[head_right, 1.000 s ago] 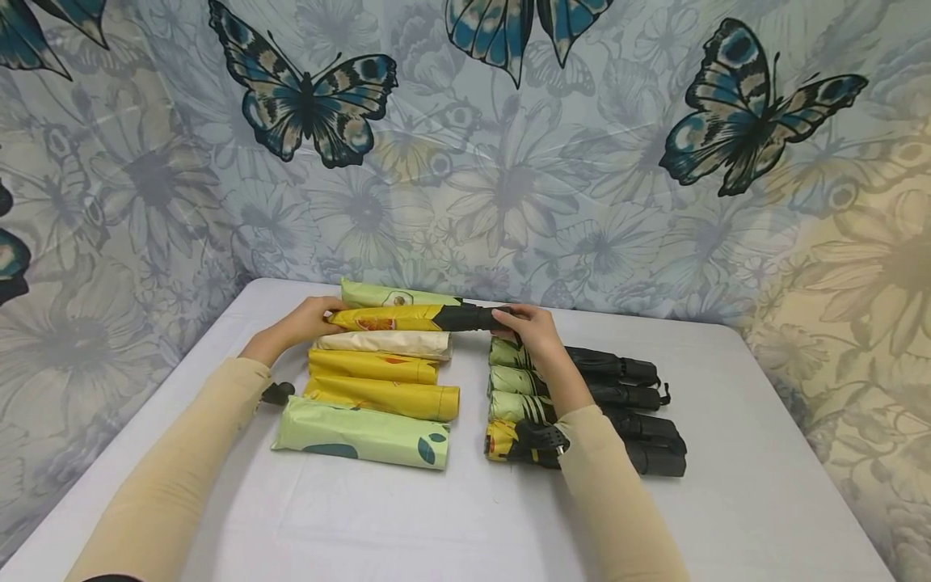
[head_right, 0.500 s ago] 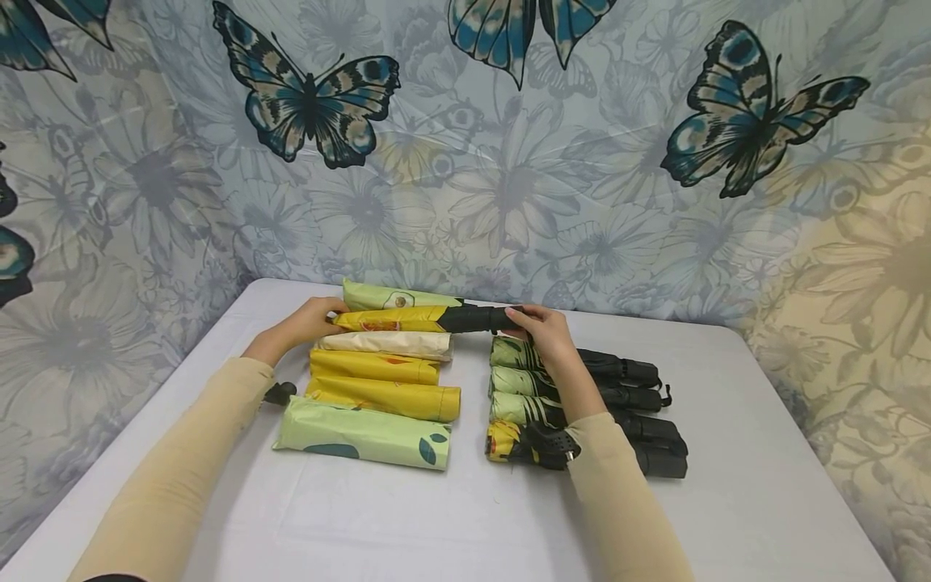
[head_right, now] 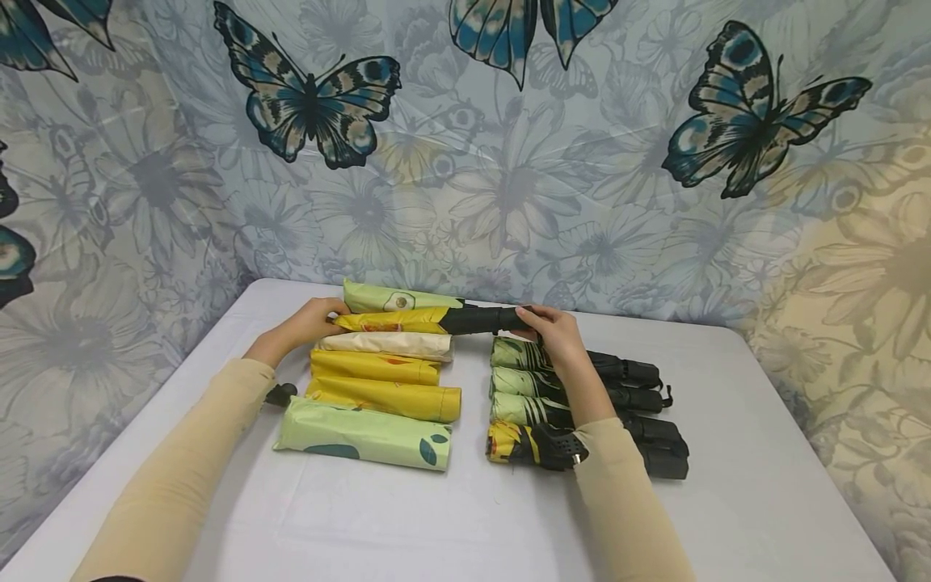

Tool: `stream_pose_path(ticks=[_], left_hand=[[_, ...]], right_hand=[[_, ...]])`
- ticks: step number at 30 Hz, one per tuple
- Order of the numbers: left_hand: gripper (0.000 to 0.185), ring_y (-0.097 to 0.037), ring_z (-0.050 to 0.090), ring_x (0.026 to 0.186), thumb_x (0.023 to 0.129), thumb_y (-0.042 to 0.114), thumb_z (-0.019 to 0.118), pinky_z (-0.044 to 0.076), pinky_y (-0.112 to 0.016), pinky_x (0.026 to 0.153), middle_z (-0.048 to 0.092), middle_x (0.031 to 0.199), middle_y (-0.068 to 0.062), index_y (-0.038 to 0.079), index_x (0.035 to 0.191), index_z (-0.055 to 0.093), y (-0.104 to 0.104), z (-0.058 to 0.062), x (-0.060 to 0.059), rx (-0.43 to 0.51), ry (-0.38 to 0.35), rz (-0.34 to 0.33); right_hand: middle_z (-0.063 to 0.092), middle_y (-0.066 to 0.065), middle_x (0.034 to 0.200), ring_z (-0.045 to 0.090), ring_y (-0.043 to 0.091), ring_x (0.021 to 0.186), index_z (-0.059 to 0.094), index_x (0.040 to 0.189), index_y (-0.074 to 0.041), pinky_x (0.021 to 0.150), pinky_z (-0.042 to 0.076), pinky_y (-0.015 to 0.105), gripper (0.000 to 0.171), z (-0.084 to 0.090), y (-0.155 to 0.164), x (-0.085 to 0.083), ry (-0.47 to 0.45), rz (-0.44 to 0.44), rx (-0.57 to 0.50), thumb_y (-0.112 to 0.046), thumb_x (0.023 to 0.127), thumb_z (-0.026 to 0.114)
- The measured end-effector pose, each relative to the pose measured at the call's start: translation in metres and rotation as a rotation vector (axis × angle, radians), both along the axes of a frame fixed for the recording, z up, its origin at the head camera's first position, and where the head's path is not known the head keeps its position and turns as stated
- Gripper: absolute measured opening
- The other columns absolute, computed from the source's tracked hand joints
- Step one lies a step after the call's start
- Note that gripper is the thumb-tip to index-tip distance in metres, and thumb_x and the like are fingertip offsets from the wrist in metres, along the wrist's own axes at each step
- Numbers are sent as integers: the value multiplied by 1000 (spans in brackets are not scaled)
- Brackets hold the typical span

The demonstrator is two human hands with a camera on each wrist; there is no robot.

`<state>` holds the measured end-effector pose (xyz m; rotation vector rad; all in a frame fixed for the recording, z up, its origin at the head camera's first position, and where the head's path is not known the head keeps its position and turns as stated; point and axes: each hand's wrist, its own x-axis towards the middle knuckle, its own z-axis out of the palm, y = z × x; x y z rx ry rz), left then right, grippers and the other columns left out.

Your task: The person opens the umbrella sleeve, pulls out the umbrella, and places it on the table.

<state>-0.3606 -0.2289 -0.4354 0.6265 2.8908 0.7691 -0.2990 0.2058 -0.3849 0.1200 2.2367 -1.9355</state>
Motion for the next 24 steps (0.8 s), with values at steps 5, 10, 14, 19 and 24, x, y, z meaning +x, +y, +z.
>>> stream_pose_path(ticks=[5,10,14,19,24], left_hand=[[14,-38,61,113,89,-1,66,54,-49,96,66,113,-20,1,103,68,0,0,1,7,8,-6],[13,-38,61,113,90,-2,65,54,-49,96,66,113,-20,1,103,68,0,0,1,3,8,2],[16,-38,61,113,91,-2,63,54,-49,96,66,115,-21,-1,106,68,1,2,2,-3,0,6],[16,-38,60,113,91,-2,62,53,-50,96,66,115,-20,0,107,68,3,4,3,-10,-9,13],[14,-37,61,113,91,-2,62,53,-50,95,66,113,-20,0,104,68,2,3,3,-2,-12,5]], right_hand=[[24,19,160,67,-8,78,21,154,0,121,30,40,80,3,2,2,13,-15,-22,-38,96,60],[26,20,159,68,-6,79,26,153,1,119,34,37,74,4,6,2,16,-24,-60,-34,97,60],[28,21,157,68,-6,81,29,152,1,119,33,37,73,3,10,3,17,-20,-71,-35,96,60],[28,21,157,68,-5,81,29,152,-1,118,36,35,72,2,15,3,15,-31,-70,-35,96,60],[27,20,157,68,-3,83,30,152,-1,110,44,27,73,0,21,3,4,-41,-103,-34,95,62]])
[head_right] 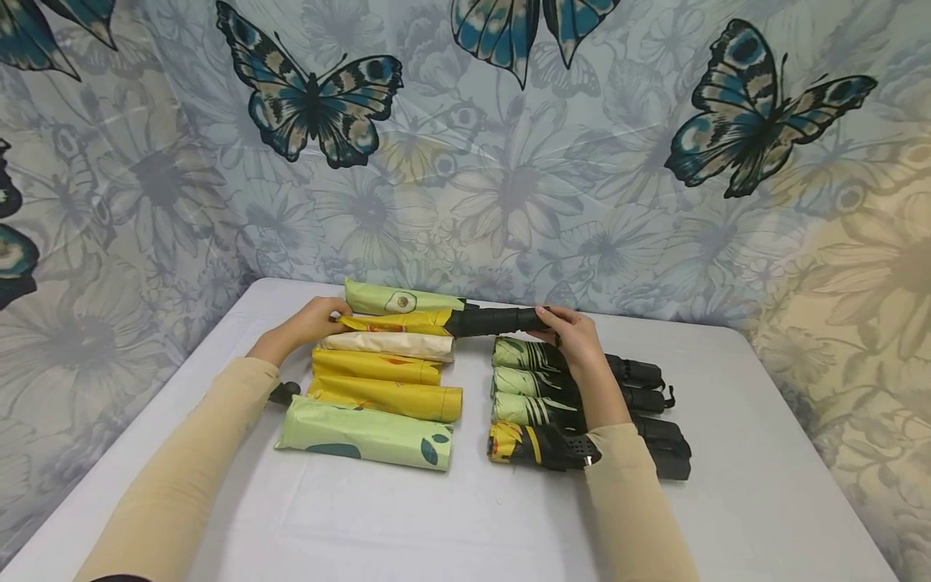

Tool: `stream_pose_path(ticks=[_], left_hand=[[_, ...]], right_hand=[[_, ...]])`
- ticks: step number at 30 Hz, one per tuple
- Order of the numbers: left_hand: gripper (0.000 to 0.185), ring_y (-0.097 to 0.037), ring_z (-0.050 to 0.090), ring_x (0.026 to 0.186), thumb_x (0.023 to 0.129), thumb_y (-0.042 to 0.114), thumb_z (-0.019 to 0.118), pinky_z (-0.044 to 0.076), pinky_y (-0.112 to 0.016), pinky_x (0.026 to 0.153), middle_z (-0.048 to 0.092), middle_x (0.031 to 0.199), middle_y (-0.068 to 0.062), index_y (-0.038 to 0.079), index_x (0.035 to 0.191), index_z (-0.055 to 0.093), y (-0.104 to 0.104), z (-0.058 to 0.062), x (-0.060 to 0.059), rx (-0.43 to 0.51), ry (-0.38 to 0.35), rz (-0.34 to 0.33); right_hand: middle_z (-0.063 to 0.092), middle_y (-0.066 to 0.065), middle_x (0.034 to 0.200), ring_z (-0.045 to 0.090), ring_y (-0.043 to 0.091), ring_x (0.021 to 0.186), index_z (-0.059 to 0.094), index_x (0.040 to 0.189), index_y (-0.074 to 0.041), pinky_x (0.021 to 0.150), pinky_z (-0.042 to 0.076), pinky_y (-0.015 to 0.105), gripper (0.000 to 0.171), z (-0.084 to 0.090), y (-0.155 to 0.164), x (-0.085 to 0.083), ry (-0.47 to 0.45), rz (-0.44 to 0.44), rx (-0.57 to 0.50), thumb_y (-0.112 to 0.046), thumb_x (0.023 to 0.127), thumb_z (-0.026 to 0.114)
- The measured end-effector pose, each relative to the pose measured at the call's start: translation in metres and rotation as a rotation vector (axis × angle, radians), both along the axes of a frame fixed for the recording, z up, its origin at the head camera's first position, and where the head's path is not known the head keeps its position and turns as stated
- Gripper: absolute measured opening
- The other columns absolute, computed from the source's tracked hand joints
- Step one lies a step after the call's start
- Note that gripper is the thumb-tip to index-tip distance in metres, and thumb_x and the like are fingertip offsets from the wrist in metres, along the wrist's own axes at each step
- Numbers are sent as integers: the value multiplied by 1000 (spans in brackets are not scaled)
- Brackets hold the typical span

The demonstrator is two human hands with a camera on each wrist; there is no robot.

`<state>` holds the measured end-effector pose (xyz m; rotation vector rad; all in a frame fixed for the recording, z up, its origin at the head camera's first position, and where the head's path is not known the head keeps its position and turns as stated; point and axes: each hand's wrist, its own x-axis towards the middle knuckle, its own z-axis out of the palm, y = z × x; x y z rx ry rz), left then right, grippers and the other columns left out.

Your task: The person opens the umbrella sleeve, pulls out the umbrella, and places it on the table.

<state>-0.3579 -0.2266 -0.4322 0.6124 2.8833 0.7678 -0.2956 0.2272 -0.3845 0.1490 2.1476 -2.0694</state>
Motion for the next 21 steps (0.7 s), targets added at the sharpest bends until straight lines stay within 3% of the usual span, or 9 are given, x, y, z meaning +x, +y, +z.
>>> stream_pose_path(ticks=[5,13,18,21], left_hand=[[16,-38,60,113,91,-4,62,54,-50,95,66,114,-20,0,105,67,-1,-2,0,22,0,2],[11,-37,61,111,91,0,64,54,-49,94,66,110,-19,1,102,68,-3,0,1,6,3,3],[10,-36,60,112,91,2,65,55,-48,92,65,111,-18,3,100,67,0,0,0,13,-20,2],[10,-36,60,114,91,3,66,55,-48,93,65,113,-18,3,101,67,1,0,0,14,-23,6]], right_hand=[[29,18,154,70,1,84,26,153,0,98,51,19,75,1,16,3,-5,-42,-83,-30,94,64],[13,19,161,71,2,84,24,153,2,94,53,19,76,5,29,7,-15,-50,-147,-26,95,64],[40,7,139,72,5,82,27,152,3,90,56,20,76,10,31,8,7,-95,-206,-22,93,67],[44,-2,124,72,6,80,29,150,4,89,56,20,74,12,32,8,29,-103,-217,-22,92,67]])
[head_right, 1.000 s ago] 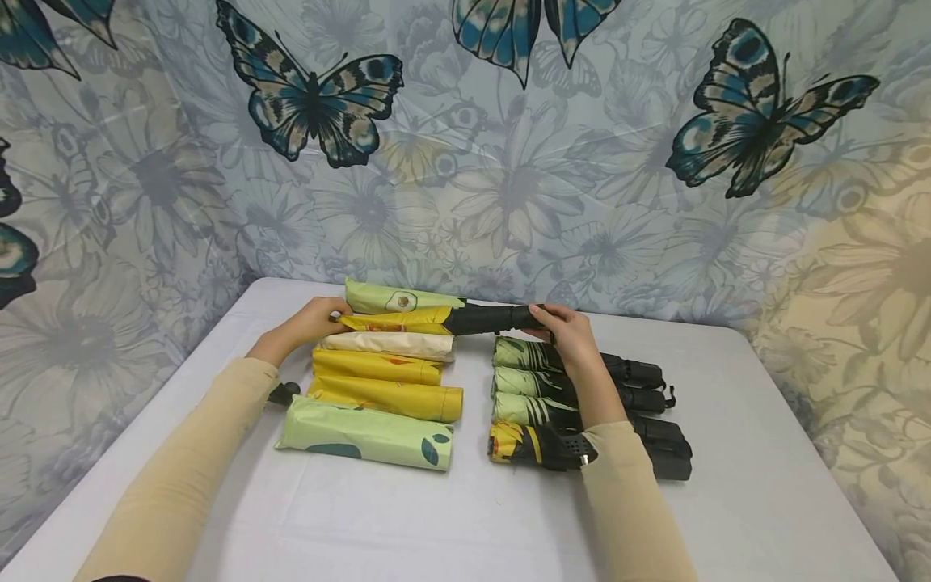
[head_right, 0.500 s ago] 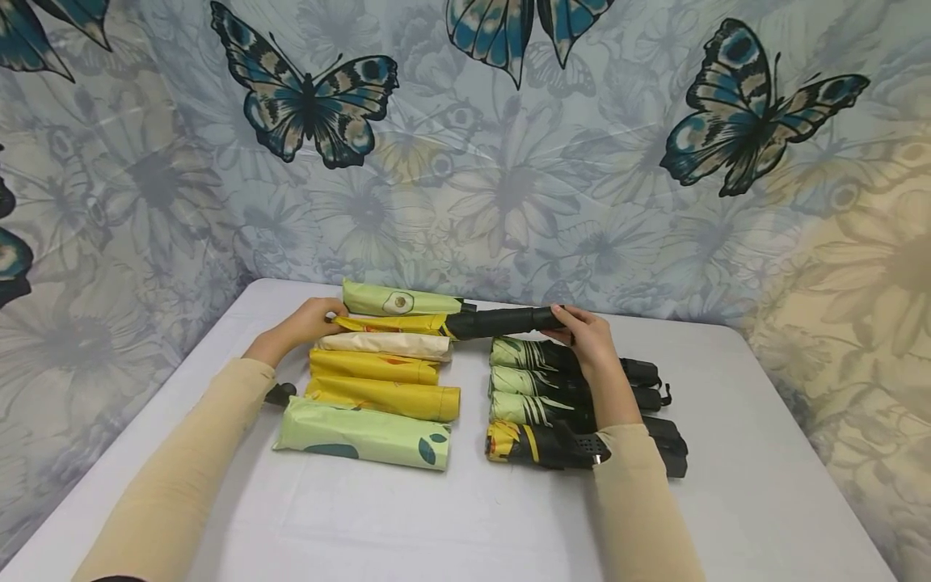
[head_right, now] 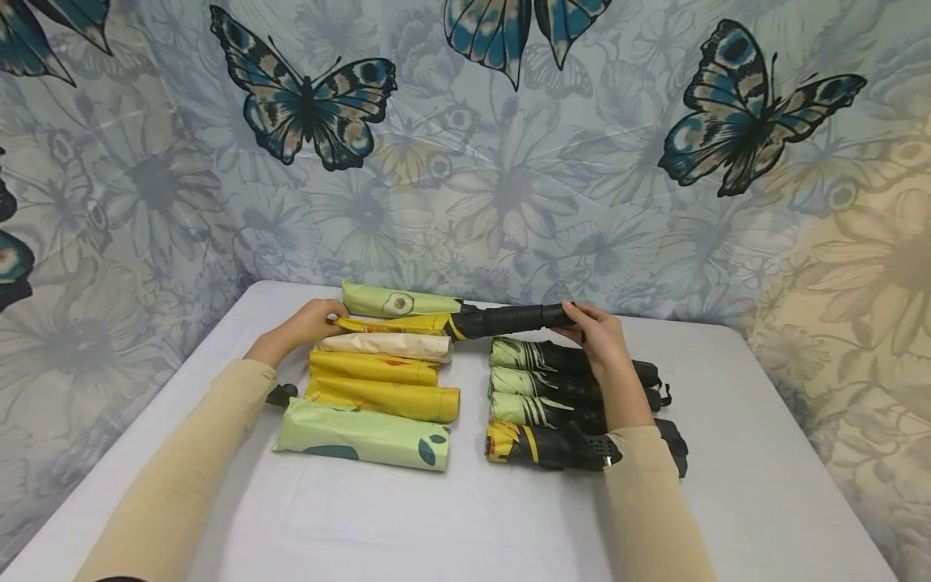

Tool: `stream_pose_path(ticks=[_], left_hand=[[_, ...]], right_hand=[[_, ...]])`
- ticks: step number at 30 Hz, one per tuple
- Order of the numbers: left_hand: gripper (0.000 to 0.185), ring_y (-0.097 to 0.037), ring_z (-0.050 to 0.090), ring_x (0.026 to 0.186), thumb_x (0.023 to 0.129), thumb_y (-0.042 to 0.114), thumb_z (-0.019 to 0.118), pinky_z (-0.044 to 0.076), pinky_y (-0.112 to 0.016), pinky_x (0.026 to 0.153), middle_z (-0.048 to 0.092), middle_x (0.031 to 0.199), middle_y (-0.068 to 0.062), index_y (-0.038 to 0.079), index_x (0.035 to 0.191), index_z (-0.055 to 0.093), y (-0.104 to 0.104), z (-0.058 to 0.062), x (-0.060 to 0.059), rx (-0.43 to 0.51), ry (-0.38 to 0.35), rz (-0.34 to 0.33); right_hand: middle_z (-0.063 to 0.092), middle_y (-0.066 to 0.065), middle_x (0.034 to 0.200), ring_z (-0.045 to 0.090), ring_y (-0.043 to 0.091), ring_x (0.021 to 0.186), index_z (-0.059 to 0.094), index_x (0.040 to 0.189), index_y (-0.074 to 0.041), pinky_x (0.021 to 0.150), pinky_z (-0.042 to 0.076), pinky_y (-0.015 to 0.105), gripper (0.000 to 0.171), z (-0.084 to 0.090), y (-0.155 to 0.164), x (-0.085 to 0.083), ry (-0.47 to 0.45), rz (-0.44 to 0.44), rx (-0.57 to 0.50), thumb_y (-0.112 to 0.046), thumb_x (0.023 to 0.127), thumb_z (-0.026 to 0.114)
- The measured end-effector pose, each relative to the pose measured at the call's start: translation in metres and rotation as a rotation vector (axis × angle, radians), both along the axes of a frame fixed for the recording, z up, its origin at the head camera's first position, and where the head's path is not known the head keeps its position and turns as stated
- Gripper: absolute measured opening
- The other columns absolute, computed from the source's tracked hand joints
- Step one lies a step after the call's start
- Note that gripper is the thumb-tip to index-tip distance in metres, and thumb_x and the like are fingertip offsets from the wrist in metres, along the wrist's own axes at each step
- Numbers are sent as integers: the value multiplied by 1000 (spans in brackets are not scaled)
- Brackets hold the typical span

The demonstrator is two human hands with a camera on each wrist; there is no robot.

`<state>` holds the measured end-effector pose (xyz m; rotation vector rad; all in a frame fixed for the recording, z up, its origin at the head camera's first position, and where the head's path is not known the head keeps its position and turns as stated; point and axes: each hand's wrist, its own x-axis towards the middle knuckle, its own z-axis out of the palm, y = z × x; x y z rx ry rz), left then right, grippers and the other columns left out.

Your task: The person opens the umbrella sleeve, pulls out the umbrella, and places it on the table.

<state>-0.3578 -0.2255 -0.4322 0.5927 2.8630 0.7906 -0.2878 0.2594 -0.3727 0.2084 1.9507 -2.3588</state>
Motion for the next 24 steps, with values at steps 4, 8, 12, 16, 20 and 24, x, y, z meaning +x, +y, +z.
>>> stream_pose_path(ticks=[4,8,12,16,20,24], left_hand=[[14,-37,60,114,92,1,64,53,-50,95,65,116,-19,2,105,68,-1,-1,-1,-2,13,0],[15,-37,59,115,91,-1,62,53,-51,96,65,116,-19,1,105,68,-3,-1,-2,3,17,1],[13,-36,60,113,91,0,63,53,-50,95,65,115,-18,2,103,68,-4,-2,-2,0,21,5],[11,-35,61,111,91,2,65,53,-49,93,65,113,-17,3,102,67,-4,-2,-1,-1,27,-4],[12,-35,60,112,91,2,65,53,-49,94,65,115,-18,3,103,67,-4,-3,-1,15,25,-9],[13,-35,60,113,91,1,65,53,-49,94,64,116,-18,3,104,66,-4,-3,1,17,21,0]], right_hand=[[46,-4,118,72,7,79,31,150,4,88,56,19,72,2,1,0,14,-2,-20,-21,92,67],[48,-5,119,71,7,83,36,148,0,89,56,20,65,5,2,0,34,9,-34,-20,93,66],[50,-5,118,72,8,83,45,141,-3,87,57,21,54,8,3,0,55,8,-59,-17,93,65],[49,-4,116,72,9,81,33,149,2,86,58,22,67,9,4,2,46,-11,-91,-16,93,66],[47,-5,118,72,8,82,28,151,4,85,58,22,75,9,3,2,51,-46,-101,-19,91,68],[51,-6,117,72,7,85,29,150,4,85,58,22,73,8,3,1,77,-46,-115,-17,92,68]])
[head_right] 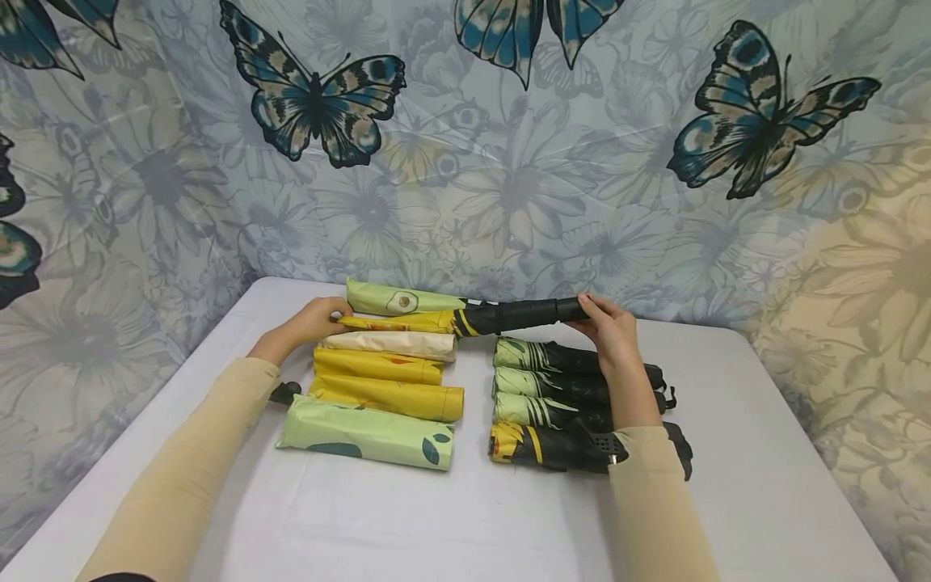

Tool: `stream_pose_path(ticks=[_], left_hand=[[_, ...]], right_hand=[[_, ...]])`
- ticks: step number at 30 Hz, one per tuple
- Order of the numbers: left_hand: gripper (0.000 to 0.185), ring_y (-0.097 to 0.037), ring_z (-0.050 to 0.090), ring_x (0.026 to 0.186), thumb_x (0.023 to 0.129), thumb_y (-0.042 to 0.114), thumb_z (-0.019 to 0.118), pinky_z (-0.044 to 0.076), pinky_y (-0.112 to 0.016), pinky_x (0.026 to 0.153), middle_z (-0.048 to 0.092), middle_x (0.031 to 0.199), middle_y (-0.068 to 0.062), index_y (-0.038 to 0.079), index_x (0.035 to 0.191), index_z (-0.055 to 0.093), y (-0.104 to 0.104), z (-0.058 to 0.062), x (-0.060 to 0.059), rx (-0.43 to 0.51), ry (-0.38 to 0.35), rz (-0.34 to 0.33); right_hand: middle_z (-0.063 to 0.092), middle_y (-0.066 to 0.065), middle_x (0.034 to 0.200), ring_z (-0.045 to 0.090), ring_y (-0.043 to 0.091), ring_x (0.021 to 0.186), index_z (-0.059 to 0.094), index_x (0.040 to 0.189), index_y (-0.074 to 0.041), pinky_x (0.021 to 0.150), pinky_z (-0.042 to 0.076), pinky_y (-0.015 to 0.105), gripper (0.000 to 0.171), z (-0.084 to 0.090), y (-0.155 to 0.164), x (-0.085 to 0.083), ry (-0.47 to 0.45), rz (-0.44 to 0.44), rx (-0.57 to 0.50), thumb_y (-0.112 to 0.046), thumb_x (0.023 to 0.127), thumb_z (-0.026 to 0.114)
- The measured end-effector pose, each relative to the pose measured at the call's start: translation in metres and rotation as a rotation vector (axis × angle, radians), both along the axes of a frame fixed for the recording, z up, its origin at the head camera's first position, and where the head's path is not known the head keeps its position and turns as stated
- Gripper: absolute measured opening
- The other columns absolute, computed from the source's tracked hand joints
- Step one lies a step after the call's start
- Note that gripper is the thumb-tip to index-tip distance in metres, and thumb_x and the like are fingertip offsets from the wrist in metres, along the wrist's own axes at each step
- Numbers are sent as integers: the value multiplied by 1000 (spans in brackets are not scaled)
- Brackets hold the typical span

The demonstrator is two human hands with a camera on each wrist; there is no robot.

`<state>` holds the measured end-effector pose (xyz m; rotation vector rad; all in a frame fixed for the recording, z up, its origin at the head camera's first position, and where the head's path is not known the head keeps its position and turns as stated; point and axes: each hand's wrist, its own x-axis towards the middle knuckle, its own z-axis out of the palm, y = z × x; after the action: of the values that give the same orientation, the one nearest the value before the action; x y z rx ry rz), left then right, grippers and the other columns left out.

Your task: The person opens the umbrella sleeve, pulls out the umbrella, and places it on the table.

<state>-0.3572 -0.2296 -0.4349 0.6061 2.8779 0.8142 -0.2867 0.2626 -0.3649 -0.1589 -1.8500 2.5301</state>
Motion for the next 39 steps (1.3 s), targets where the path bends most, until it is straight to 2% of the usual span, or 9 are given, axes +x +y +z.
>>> stream_pose_path(ticks=[4,11,18,22,25,27,32,35,39], left_hand=[[14,-35,59,113,91,0,64,53,-50,94,64,117,-19,2,104,66,1,0,-1,-12,2,-3],[15,-38,58,116,90,-3,64,52,-52,97,64,116,-20,1,104,68,-8,-1,-1,10,5,9],[14,-39,59,115,90,0,66,54,-49,94,64,115,-20,1,103,68,-8,-1,-1,17,-1,4],[19,-40,58,117,89,2,68,55,-47,94,64,117,-20,0,108,68,-6,-1,-1,14,-11,8],[22,-41,58,117,89,2,68,55,-48,93,64,118,-21,-1,110,68,-5,-1,-1,17,-9,3],[22,-41,58,117,89,2,67,55,-48,93,64,118,-22,-1,111,68,-5,-1,0,22,-4,-2],[21,-41,58,117,89,1,67,55,-48,93,64,117,-21,-1,111,68,-5,-2,-1,26,-1,-2],[21,-41,58,117,89,0,67,56,-48,93,64,117,-22,-1,110,67,-5,-3,-1,26,-1,-3],[21,-41,58,116,89,1,67,56,-47,93,64,117,-21,-1,110,67,-5,-3,-1,22,-2,1]], right_hand=[[53,-7,115,71,5,86,24,152,4,83,59,22,73,0,3,-1,7,-3,0,-16,94,65],[49,-4,117,69,7,79,40,146,1,76,60,22,66,2,18,3,-33,-182,15,-19,91,68],[48,-3,117,71,13,76,69,104,-13,72,62,27,16,0,47,9,-56,-228,-147,-13,88,71],[45,-6,122,71,17,73,52,140,-12,69,62,29,55,-4,61,11,-91,-259,-205,-12,88,71],[43,-6,125,71,20,70,34,150,-8,65,62,33,73,-8,69,10,-120,-286,-261,-10,88,71],[43,-5,126,71,21,69,49,142,-12,63,62,35,59,-11,74,9,-139,-291,-306,-7,88,70],[59,-2,108,72,26,69,72,93,-6,62,62,41,8,-15,84,8,-172,-260,-373,-1,87,69],[67,1,88,72,27,68,75,84,-6,62,62,43,10,-16,87,6,-186,-230,-379,-1,88,68],[69,0,81,72,24,69,75,80,-7,63,62,43,13,-18,90,2,-197,-195,-330,-2,89,67]])
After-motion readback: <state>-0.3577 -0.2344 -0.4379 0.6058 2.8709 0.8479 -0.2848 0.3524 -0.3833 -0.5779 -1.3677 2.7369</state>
